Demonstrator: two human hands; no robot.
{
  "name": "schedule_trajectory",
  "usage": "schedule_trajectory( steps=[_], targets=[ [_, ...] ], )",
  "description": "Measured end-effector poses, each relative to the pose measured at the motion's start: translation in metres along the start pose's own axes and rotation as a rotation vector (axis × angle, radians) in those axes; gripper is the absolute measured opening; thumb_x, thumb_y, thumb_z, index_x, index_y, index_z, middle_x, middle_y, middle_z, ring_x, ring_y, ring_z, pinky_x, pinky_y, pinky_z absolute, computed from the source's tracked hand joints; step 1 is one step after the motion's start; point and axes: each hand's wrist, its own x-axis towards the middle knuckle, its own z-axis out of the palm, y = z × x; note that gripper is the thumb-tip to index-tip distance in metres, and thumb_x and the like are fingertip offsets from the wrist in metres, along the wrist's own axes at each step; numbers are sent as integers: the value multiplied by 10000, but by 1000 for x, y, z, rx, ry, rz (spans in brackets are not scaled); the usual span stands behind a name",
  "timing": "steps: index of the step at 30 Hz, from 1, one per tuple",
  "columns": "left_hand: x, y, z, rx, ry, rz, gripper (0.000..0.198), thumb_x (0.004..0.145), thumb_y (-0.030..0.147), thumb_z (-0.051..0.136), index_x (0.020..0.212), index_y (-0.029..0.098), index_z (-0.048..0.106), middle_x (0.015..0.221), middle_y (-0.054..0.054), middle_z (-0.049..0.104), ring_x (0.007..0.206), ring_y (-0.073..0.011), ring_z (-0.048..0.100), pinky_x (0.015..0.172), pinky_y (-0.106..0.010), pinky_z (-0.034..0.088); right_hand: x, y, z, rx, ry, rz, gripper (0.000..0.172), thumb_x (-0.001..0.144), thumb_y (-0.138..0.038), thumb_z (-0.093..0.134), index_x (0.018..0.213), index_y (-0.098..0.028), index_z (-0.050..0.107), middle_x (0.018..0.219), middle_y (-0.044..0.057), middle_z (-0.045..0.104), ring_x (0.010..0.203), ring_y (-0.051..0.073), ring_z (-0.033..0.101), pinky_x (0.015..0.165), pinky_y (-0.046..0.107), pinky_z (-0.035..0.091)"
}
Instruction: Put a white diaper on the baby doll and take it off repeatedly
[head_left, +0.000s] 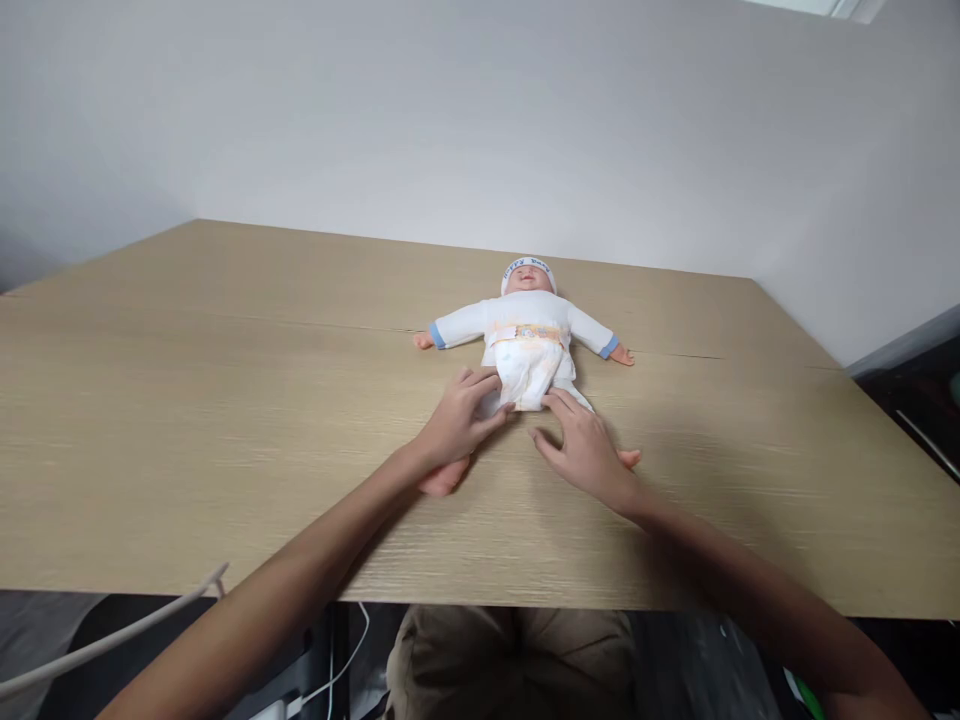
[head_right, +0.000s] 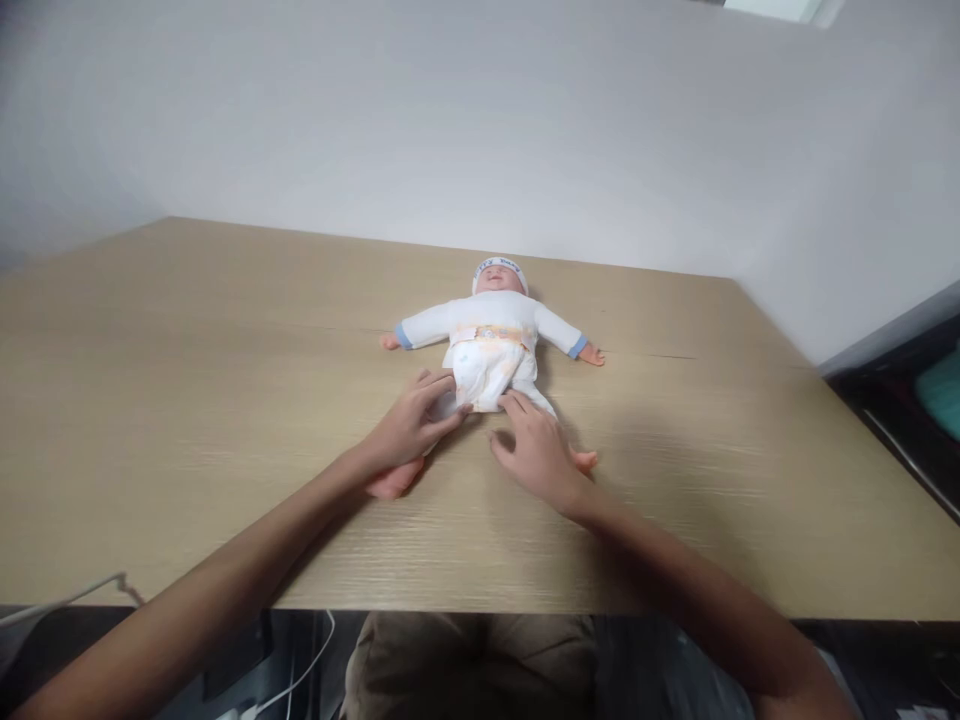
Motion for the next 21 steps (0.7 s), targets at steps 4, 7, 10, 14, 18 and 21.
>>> schedule_trajectory(
  steps=[4,7,10,14,18,21],
  targets=[
    [1,2,-1,-45,-21,-85,308,1048,406,603,817,234,492,841,-23,535,957,-259,501,872,-391,425,3,-3,-2,-46,-92,76,309,1001,-297,671,1291,-207,620,1177,120,763,1010,318,729,884,439,549],
    [2,1,0,-98,0,-138,338,1004,433,647,797,235,468,836,-7,483,919,-244,496,832,-374,412,7,-3,-3,-19,-98,191,299,1008,-361,681,1268,-239,601,1029,73,770,916,308,731,794,397,505],
    [2,-3,3,-192,26,-197,300,972,472,691,889,234,528,867,2,507,888,-226,499,819,-364,415,9,3,-2,99,20,280,298,992,-393,706,1223,-263,572,1060,57,791,890,288,744,778,376,490],
    [1,-11,8,-397,105,-295,360,922,475,758,1037,246,504,956,12,530,860,-187,502,795,-336,436,9,13,-4,169,160,297,344,960,-393,764,1184,-261,539,1028,14,824,677,197,690,964,433,492],
    [-5,-12,10,-493,177,-399,478,866,453,836,1117,250,484,1135,-25,600,933,-180,573,838,-331,488,7,13,-11,206,195,303,332,944,-408,801,1135,-265,571,925,-9,832,600,171,659,930,420,505],
    [-11,-7,9,-515,168,-475,526,878,475,848,1221,241,526,1237,-65,675,1034,-210,654,912,-358,527,5,10,-15,233,178,307,256,952,-417,795,1085,-266,636,940,14,846,625,181,677,833,387,522]
  ],
)
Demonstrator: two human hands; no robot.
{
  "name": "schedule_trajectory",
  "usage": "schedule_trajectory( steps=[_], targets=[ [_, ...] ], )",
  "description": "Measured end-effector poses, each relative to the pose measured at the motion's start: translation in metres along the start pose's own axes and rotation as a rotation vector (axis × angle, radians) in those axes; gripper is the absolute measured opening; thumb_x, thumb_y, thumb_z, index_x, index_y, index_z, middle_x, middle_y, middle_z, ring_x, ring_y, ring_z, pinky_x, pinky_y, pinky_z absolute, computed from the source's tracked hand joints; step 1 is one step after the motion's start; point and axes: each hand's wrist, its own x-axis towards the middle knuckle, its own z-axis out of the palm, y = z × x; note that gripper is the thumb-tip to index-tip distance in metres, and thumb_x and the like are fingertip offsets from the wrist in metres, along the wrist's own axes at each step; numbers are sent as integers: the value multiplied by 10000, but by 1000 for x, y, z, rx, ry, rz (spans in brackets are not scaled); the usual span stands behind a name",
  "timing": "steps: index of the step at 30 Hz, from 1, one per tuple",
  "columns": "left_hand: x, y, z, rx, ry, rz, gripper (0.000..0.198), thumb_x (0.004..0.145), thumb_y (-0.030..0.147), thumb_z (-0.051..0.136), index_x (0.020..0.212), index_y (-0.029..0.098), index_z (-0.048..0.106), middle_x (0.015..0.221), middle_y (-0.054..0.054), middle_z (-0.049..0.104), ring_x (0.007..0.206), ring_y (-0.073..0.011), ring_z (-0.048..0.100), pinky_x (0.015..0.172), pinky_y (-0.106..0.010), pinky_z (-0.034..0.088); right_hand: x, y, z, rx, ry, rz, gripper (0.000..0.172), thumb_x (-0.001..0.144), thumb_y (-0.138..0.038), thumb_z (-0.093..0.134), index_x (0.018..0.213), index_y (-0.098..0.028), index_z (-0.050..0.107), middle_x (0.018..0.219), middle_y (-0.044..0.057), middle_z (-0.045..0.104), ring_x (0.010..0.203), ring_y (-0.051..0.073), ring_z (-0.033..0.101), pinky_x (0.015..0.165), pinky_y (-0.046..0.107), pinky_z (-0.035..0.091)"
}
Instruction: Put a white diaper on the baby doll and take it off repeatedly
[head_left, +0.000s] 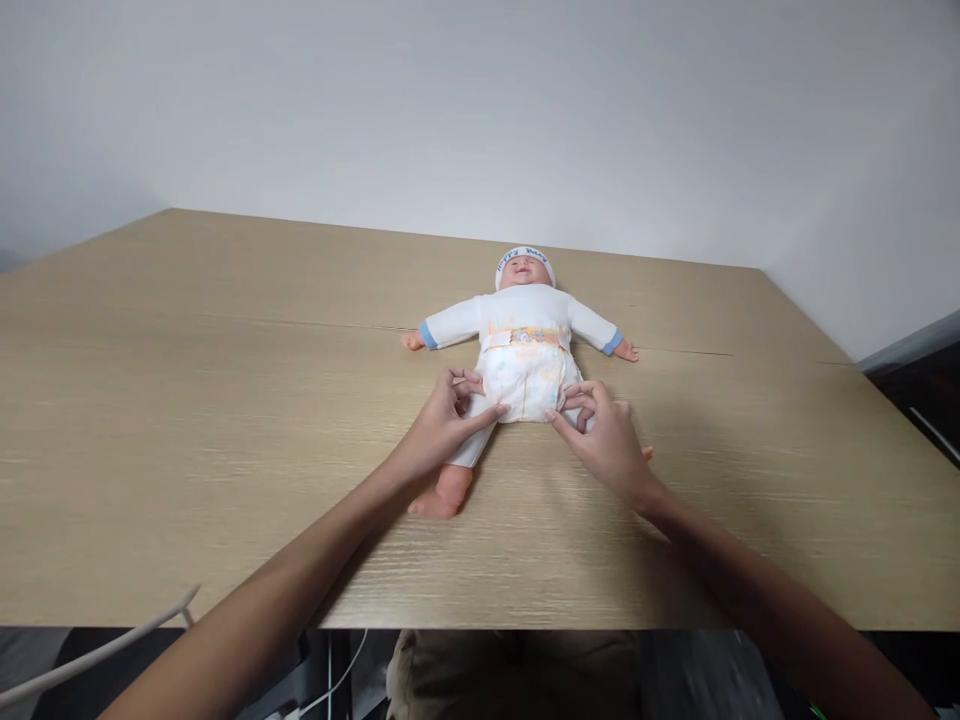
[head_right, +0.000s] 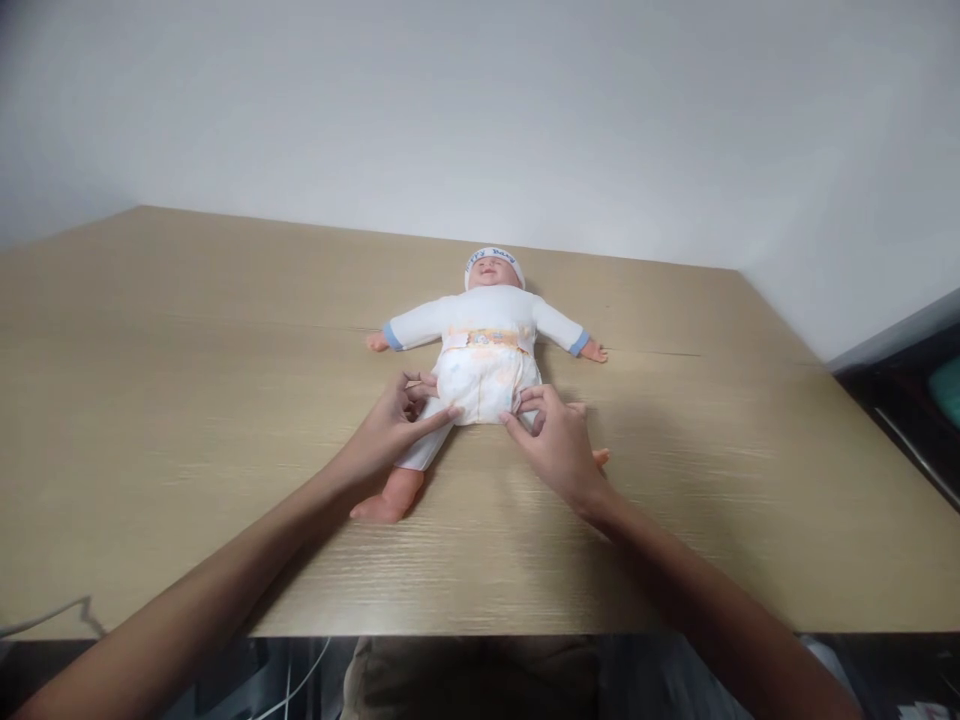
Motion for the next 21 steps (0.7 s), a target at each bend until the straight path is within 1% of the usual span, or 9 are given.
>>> schedule_trajectory(
  steps=[3,6,8,10,12,14,17,19,21],
  targets=[
    [-3,3,1,-24,-23,-16,514,873,493,860,1229,225,604,1265,-85,735,1151,-253,706,1002,-391,545,-1,-3,-1,-62,-20,-21,194,968,-418,781,1062,-264,709,917,11,842,634,184,678,872,405,514],
    [2,7,1,-10,-56,-36,479,862,533,864,1166,202,698,1224,-98,784,1154,-284,730,1011,-413,558,1,-7,0,-174,-49,-54,168,972,-421,775,975,-259,730,840,-2,801,669,196,668,909,418,470],
    [9,11,-1,8,-106,-72,492,839,580,869,1104,184,748,1172,-109,810,1106,-303,742,954,-419,573,5,-8,2,-211,-82,-81,222,976,-441,767,882,-248,709,828,1,766,713,200,654,871,394,444],
    [16,17,-5,-20,-195,-118,530,820,614,874,1106,176,785,1142,-113,829,1092,-322,751,914,-422,585,10,-8,3,-186,-112,-96,295,984,-477,750,823,-240,679,839,3,734,732,193,622,803,358,424],
    [22,21,-8,-99,-286,-158,567,810,619,887,1160,181,809,1186,-116,841,1121,-337,758,927,-431,593,15,-6,3,-117,-128,-73,356,986,-516,736,787,-237,642,811,-9,688,705,175,567,729,328,400],
    [24,24,-11,-190,-338,-183,592,810,612,897,1214,189,813,1258,-120,838,1155,-349,762,969,-452,597,18,-4,2,-37,-157,-16,389,983,-545,723,771,-238,611,744,-31,610,653,158,491,654,309,365],
    [22,23,-12,-250,-327,-202,614,807,620,900,1228,182,807,1262,-129,840,1149,-362,767,970,-471,605,18,-3,-2,72,-220,48,378,981,-567,700,802,-240,635,700,-47,518,629,152,422,605,301,337],
    [20,21,-11,-216,-288,-187,615,813,622,893,1226,175,803,1220,-127,847,1122,-353,766,935,-454,606,16,-4,-2,115,-240,48,368,980,-566,697,820,-236,666,738,-35,548,662,158,451,625,303,366],
    [19,19,-8,-157,-257,-150,575,829,615,880,1195,176,813,1193,-118,847,1082,-328,758,892,-419,592,13,-6,0,123,-236,38,340,977,-551,704,857,-233,713,819,-14,623,716,170,517,673,310,416]
  ],
)
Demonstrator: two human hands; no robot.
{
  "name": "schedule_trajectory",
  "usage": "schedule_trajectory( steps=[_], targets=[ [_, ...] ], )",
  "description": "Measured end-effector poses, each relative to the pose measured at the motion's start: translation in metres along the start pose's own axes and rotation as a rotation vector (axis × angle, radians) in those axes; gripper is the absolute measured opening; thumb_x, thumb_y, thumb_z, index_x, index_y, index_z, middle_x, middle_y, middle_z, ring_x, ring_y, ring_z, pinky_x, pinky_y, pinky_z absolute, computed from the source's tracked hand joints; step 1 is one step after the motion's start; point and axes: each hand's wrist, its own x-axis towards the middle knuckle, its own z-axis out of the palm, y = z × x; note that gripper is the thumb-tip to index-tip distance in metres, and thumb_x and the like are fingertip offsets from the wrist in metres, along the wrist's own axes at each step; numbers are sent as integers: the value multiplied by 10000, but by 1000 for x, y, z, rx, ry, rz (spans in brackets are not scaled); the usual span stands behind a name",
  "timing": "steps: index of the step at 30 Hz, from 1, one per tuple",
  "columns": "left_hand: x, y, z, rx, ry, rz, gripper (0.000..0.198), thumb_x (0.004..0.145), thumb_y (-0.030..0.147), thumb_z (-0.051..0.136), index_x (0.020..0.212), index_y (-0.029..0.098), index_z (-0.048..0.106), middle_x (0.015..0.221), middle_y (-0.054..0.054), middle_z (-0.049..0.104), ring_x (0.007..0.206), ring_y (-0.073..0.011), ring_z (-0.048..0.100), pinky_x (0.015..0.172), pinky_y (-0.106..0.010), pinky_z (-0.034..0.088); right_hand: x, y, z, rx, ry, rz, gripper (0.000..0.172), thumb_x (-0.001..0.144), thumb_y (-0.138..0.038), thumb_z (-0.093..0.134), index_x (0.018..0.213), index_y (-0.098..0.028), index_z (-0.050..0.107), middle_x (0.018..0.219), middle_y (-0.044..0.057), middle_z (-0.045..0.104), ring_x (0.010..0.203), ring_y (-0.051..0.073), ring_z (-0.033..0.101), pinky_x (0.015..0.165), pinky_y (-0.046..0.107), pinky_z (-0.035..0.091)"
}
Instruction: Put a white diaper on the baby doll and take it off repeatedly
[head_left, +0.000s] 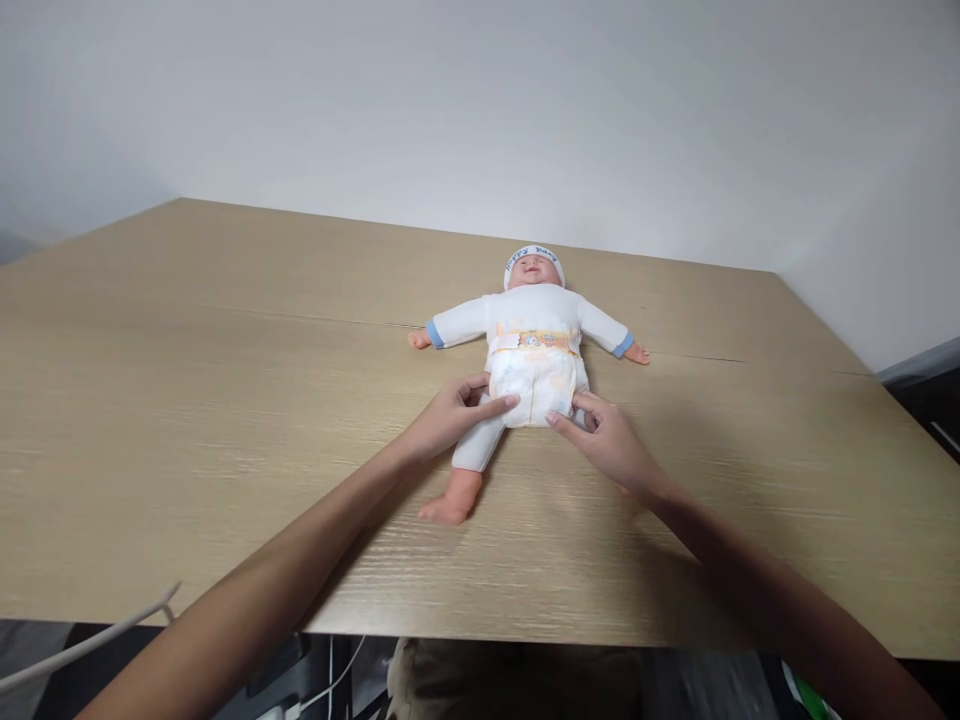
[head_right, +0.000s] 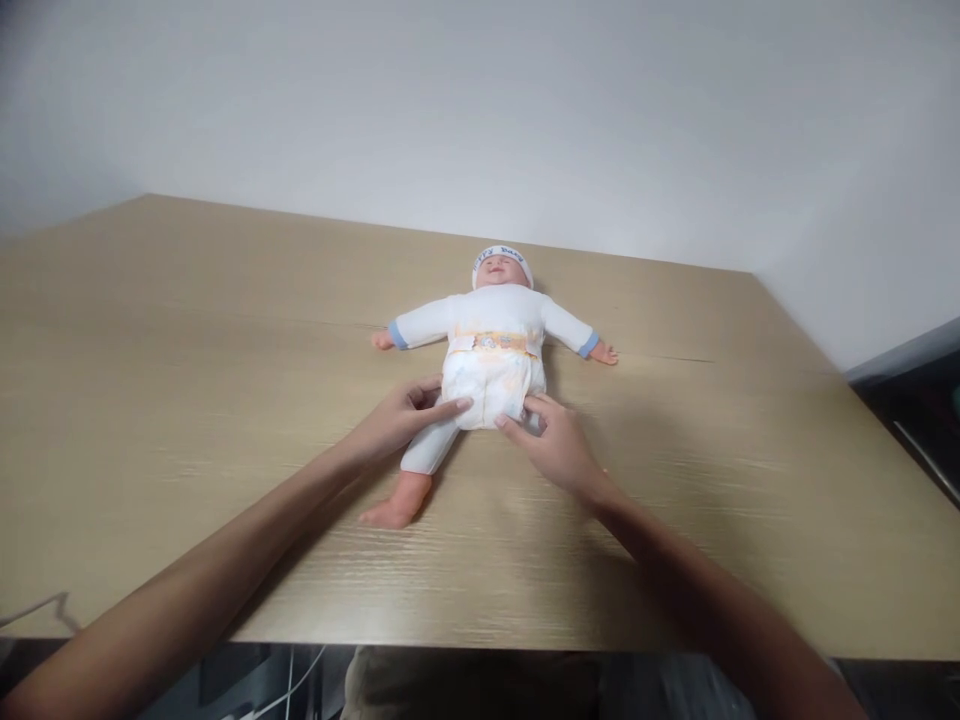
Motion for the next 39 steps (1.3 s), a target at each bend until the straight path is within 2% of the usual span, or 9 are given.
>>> schedule_trajectory(
  steps=[6,10,14,17,20,26,35,37,39],
  targets=[
    [4,-1,2,89,33,-11,474,818,651,859,898,185,825,904,-61,813,848,-249,696,707,-337,510,-1,3,12,10,36,18,271,988,-497,727,1000,-244,821,1032,44,769,922,232,690,851,360,538],
    [5,-1,-1,-27,-39,-52,480,809,653,868,964,199,859,1011,-90,844,901,-271,716,737,-356,539,1,6,13,80,22,42,260,1002,-485,734,1073,-260,843,1151,53,800,1021,253,732,950,399,571],
    [3,-3,-2,-107,-25,-61,499,846,663,844,1056,210,864,1103,-98,856,951,-285,739,794,-377,564,-1,8,14,180,17,43,310,1011,-496,736,1213,-278,824,1298,60,795,1164,277,734,1058,439,569],
    [2,-3,-2,-69,-10,-60,504,865,658,826,1083,204,858,1120,-108,858,990,-310,754,832,-405,585,-3,9,13,151,25,37,337,1008,-504,738,1247,-276,803,1285,57,799,1085,265,729,988,417,581],
    [2,-5,-2,45,-5,-11,492,823,597,879,1112,200,847,1165,-100,858,1077,-335,763,923,-437,598,-5,5,10,40,30,5,279,976,-488,766,1114,-248,802,1126,49,800,917,236,694,848,365,560],
    [8,-17,1,210,26,171,397,734,410,944,1045,186,842,1121,-93,856,1086,-332,767,1036,-474,571,-2,2,8,-130,54,-66,207,951,-427,795,911,-227,756,951,36,735,798,208,618,747,332,478],
    [7,-9,-8,34,-103,65,409,793,448,903,1121,217,821,1275,-88,837,1241,-343,749,1114,-489,563,-7,4,6,-74,67,-10,263,973,-477,761,917,-224,722,889,3,642,726,179,523,682,318,426],
    [6,-6,-8,-71,-127,35,417,810,465,897,1128,214,797,1248,-100,837,1201,-328,765,1092,-485,578,-9,6,6,-121,110,-5,268,966,-485,757,917,-224,723,958,26,656,745,187,533,697,333,443],
    [3,-4,-9,-165,-120,9,429,810,466,904,1129,213,769,1202,-106,838,1134,-305,783,1054,-471,598,-12,9,6,-154,176,-33,244,941,-468,777,959,-226,754,1120,76,677,900,235,614,781,367,493]
  ],
)
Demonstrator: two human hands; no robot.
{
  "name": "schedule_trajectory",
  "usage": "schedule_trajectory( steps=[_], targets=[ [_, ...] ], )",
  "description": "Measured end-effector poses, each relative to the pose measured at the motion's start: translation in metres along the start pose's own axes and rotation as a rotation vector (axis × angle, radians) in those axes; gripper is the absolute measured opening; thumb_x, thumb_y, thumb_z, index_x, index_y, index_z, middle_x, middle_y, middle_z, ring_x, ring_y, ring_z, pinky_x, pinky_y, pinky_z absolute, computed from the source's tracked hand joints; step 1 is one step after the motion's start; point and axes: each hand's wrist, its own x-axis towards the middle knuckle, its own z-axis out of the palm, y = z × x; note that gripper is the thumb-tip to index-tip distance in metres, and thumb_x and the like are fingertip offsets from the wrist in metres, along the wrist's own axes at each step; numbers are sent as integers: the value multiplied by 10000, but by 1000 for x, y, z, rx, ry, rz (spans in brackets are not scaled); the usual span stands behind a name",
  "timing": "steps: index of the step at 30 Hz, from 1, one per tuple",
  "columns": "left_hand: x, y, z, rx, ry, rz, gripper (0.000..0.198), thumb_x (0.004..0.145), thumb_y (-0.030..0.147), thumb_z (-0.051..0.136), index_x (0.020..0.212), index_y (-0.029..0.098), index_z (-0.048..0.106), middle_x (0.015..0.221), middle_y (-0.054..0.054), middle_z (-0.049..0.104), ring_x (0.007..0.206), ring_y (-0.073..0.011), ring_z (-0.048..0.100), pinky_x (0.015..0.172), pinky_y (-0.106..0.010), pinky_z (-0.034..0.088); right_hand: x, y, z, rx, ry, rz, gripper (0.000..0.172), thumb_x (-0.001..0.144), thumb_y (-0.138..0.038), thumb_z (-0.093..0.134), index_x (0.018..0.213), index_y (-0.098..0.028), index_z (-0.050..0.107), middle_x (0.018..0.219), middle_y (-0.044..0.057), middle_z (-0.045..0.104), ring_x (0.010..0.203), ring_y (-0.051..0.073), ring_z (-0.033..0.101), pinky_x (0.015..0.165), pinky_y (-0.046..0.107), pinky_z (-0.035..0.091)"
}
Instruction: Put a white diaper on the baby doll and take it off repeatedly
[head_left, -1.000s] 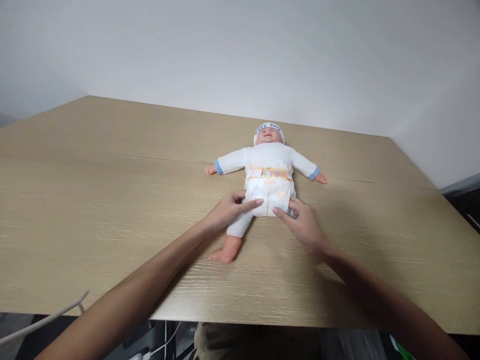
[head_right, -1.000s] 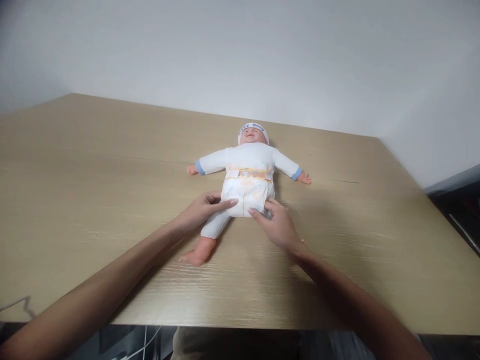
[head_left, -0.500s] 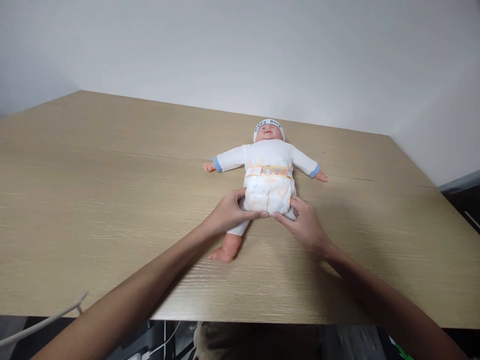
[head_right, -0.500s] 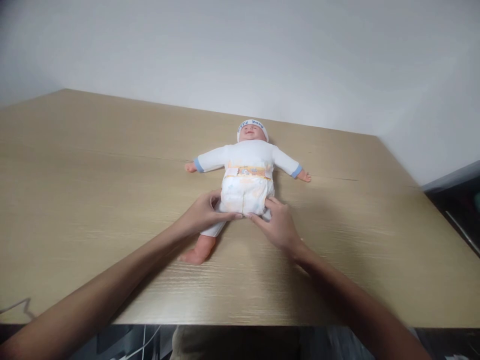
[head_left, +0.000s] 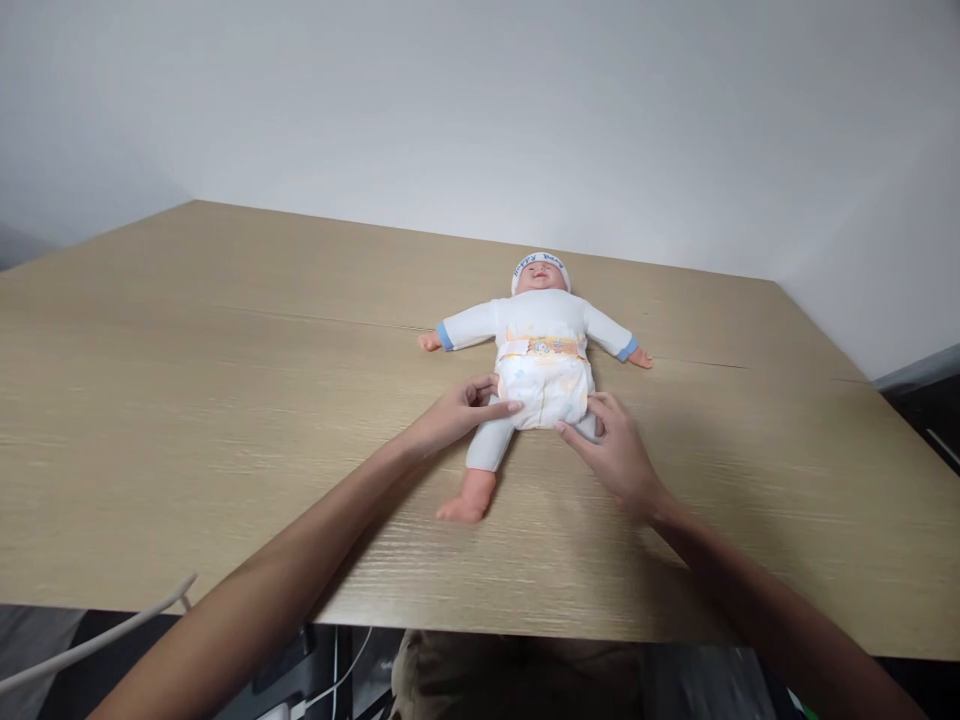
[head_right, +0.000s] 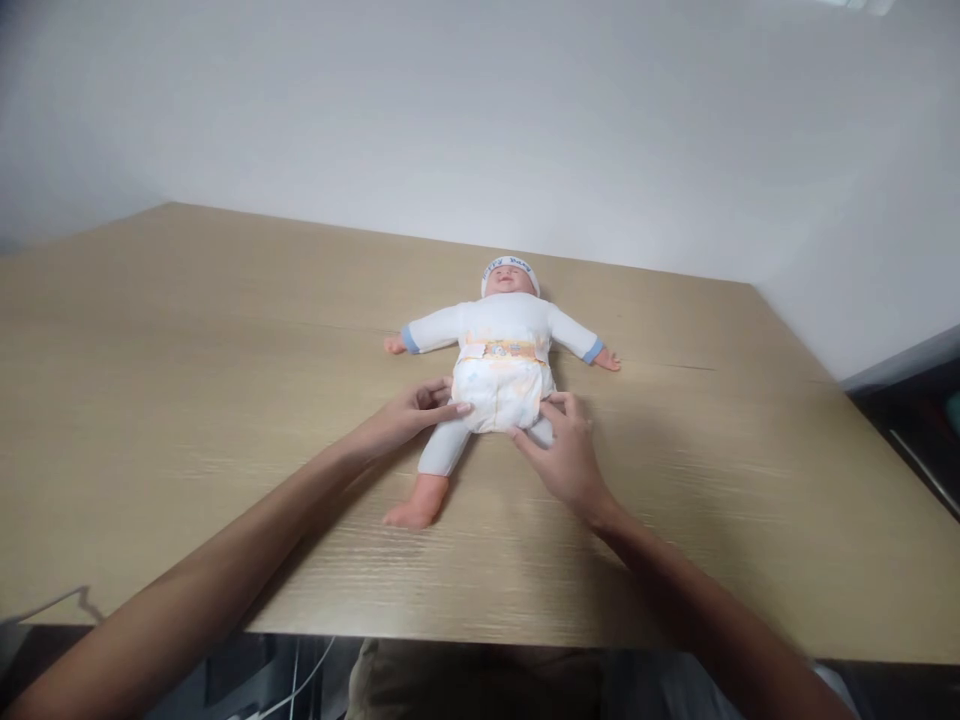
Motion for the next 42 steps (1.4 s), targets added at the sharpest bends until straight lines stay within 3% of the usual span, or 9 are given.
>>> schedule_trajectory(
  steps=[3,8,11,14,20,27,36,39,42],
  targets=[
    [-10,6,-1,22,67,-7,448,824,488,898,1142,217,737,1143,-100,835,1079,-284,786,1011,-452,615,-6,9,-4,25,43,-35,276,924,-456,807,1104,-247,804,1234,112,663,1060,285,645,885,417,540],
    [-22,16,-16,331,187,84,449,914,558,803,1219,240,718,1253,-90,810,1149,-287,759,993,-441,608,-8,22,-25,114,-19,-2,338,973,-504,774,1206,-261,806,1057,65,713,811,211,584,842,403,564],
    [-7,14,-32,449,309,205,388,954,556,757,1182,245,715,1320,-82,786,1113,-263,745,956,-414,598,12,23,-35,218,18,41,395,1003,-603,715,1156,-243,772,1014,65,764,835,216,661,839,394,595],
    [24,7,-43,522,397,376,378,987,557,734,1203,248,710,1340,-75,767,1074,-232,715,978,-398,579,49,23,-32,289,112,-30,444,1001,-674,686,1125,-252,745,1105,83,793,966,240,742,930,413,631],
    [72,-2,-30,561,380,580,295,1005,526,732,1090,249,787,1286,-80,752,1220,-266,660,1135,-451,506,108,35,1,385,135,-258,415,999,-664,702,1006,-252,747,1064,77,770,985,234,749,940,406,643],
    [76,-17,-26,561,398,661,291,1033,534,715,1037,263,822,1332,-95,717,1331,-304,627,1275,-546,401,109,63,6,324,104,-464,216,1045,-464,740,1133,-286,825,1148,73,768,1134,250,726,1035,433,606],
    [81,-25,-31,571,403,693,233,1002,485,781,1101,292,865,1334,-81,704,1315,-293,628,1260,-538,419,106,58,9,283,144,-465,188,1053,-439,726,1109,-286,822,1138,85,742,1154,270,710,1099,486,591],
    [78,-18,-29,629,413,699,257,1008,514,758,1101,293,852,1335,-80,701,1317,-298,630,1242,-527,442,110,62,3,283,76,-463,204,1048,-451,741,1164,-295,804,1174,78,725,1152,262,698,1078,454,596],
    [77,-11,-36,708,486,724,348,1096,542,588,1190,297,818,1319,-85,717,1310,-297,629,1208,-512,463,120,73,-15,219,-13,-433,322,1062,-485,714,1341,-330,757,1332,78,708,1205,260,688,1121,452,579]
  ],
)
